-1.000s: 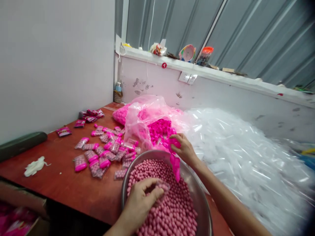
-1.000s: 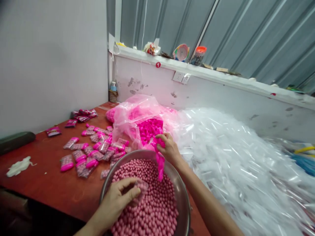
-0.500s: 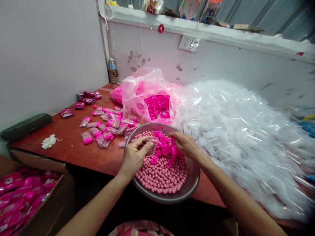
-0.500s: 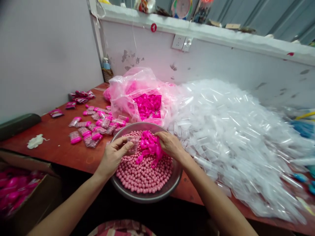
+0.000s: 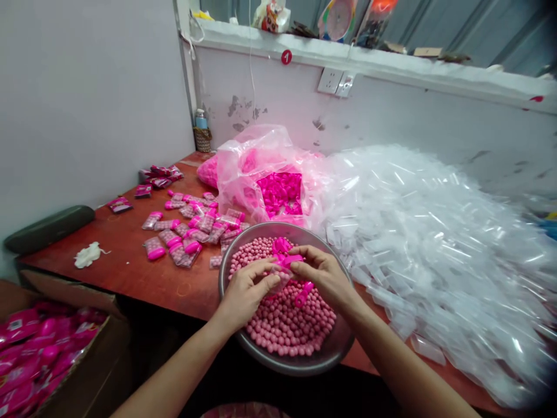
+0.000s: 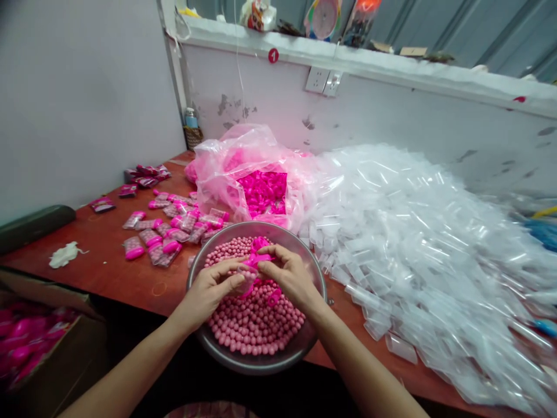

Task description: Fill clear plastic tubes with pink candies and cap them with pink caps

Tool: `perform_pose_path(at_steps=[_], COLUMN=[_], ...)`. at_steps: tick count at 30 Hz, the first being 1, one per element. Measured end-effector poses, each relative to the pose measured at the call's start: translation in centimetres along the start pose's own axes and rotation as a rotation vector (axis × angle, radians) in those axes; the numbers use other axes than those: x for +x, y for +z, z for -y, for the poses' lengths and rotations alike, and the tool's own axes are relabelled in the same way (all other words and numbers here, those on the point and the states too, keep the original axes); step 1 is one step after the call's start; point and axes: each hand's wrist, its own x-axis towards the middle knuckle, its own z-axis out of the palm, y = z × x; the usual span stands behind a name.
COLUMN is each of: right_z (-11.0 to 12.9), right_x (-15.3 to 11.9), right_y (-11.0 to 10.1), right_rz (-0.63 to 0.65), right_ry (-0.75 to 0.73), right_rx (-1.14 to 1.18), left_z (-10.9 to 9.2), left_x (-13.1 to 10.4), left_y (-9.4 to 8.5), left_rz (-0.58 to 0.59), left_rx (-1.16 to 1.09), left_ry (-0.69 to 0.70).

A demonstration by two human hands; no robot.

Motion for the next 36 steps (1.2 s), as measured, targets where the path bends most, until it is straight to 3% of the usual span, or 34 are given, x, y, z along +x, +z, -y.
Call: perform_pose_path(at_steps=[6, 10, 14, 18, 21, 25, 32, 36], right_z=[-0.6, -1.0, -0.3, 1.7, 2.7, 2.7, 2.5, 2.4], right_x=[-0.5, 0.1, 0.2, -0.6, -1.1, -1.2, -2.4, -3.0], right_y=[-1.0, -1.4, -1.4, -1.4, -1.3, -1.0, -0.2, 0.1], right_rz=[0.198, 0.177, 0.047, 0.029, 0.160, 0.273, 0.293, 0.344], right_ry=[-0.086, -0.160, -0.280, -0.561, -0.719, -0.767, -0.828, -0.843], right_rx=[0.111, 0.083, -0.095, -0.592, -0.896, -1.078, -1.248, -1.334], left_z=[-0.2, -0.1, 0.2, -0.1, -0.7, -0.9, 0.0, 0.4], left_x=[-0.1, 0.1, -0.2, -0.7, -1.1, -1.4, -2.1, -2.4], left_y=[-0.3, -0.4, -0.1, 0.2, 0.4, 0.4, 0.3, 0.4], left_rz=[0.131, 0.220, 0.072, -0.069, -0.056, -0.021, -0.042, 0.015], left_rx=[-0.515, -0.629, -0.404, 0.022, 0.225, 0.336, 0.410, 0.563], left_ry=[-0.262, -0.301, -0.158, 0.045, 0.178, 0.293, 0.401, 0.463])
